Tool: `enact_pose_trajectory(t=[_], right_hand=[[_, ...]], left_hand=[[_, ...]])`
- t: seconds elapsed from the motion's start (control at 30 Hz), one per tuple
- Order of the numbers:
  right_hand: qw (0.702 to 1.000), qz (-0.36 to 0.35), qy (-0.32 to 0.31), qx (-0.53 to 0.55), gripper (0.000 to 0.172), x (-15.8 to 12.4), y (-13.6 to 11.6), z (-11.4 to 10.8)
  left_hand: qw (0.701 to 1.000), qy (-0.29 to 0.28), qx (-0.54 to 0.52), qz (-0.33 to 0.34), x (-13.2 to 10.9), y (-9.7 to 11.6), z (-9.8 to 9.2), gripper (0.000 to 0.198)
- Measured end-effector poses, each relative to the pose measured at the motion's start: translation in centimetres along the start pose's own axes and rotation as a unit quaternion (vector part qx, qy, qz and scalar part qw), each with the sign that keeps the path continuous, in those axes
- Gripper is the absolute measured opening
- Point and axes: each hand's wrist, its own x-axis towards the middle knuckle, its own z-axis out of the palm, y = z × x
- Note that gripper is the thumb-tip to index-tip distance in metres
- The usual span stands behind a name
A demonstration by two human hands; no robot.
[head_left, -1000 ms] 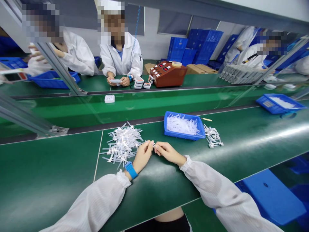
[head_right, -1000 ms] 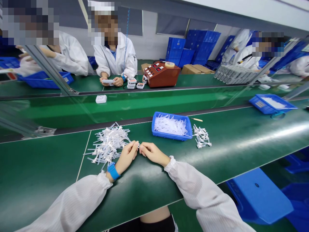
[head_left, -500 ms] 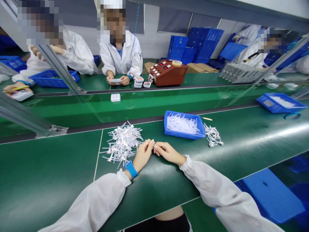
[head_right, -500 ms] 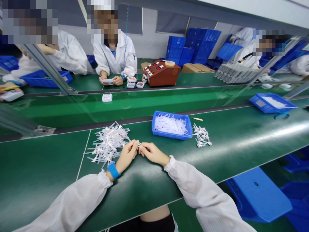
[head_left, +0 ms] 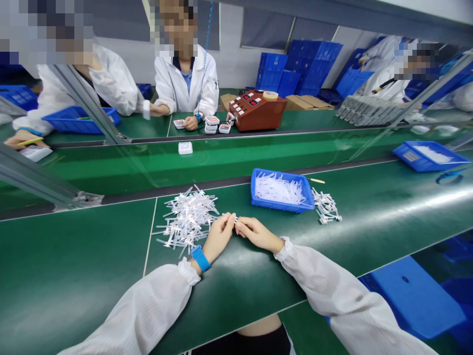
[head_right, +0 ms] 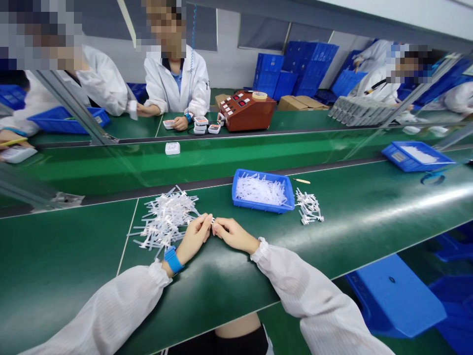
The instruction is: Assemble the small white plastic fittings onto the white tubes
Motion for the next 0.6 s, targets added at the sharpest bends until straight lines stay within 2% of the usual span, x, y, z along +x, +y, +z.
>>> enact_pose_trajectory(t=[0.6], right_hand=[[1.0,0.001,0.004,0.017,0.044,-0.02,0.23,-0.1]], left_hand=[[1.0,-0.004,-0.003,-0.006,-0.14,-0.43,0.06,0.039]])
